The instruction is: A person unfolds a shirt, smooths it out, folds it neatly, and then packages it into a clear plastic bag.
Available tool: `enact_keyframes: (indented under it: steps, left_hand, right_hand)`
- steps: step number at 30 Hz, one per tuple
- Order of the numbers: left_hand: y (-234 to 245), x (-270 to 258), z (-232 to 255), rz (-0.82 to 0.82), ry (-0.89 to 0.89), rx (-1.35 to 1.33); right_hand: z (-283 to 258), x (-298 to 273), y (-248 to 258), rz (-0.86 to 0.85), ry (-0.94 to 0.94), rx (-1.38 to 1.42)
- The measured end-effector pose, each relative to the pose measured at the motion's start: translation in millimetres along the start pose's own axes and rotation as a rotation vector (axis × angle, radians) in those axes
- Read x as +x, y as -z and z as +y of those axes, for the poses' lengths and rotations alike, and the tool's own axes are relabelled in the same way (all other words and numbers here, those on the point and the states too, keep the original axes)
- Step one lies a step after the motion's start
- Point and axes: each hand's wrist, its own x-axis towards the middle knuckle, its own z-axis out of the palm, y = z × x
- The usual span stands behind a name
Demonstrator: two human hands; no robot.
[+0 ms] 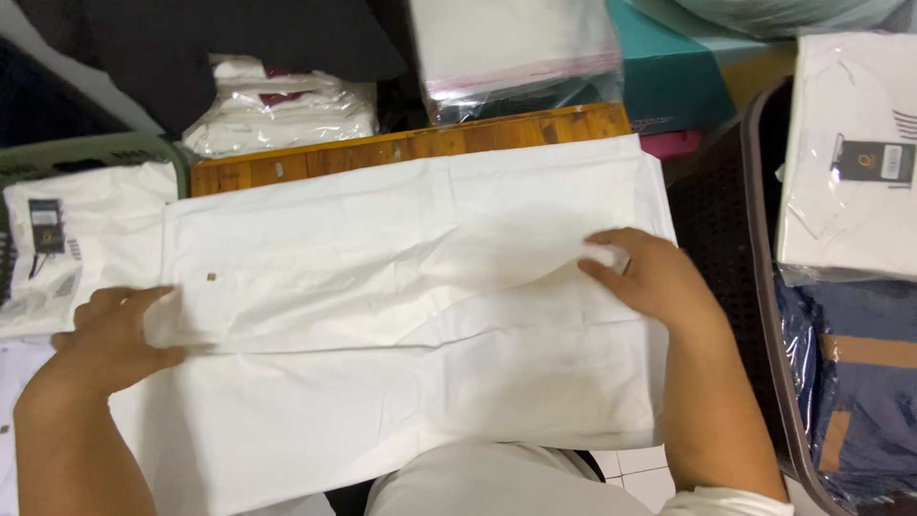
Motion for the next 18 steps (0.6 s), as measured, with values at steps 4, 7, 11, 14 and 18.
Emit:
enact_keyframes:
  steps: [4,7,11,14,18]
  left_hand:
    - [27.8,-2.3,60.0,0.107,-0.238,-0.26]
    - [19.1,39.2,98.5,0.483,-0.531,-0.382]
    - [17.9,43.3,163.7,0.402,-0.562,-0.031]
    - [12.0,25.3,184.6,0.252,-0.547,0.078]
    - [22.5,-2.8,189.7,0.167,-0.452,0.056]
  right_hand:
    - [66.0,70.8,-11.4,0.461,0.189,0.122]
    - [88.3,129.6,-8.4,0.646,0.178,0.125]
    - [102.5,169.3,-25.8,0.88,0.282,-0.136]
    - [46.9,124.1,-32.2,0.72,0.348,-0.349]
    - [12.2,95.1,-30.0,0.136,0.051,-0.386]
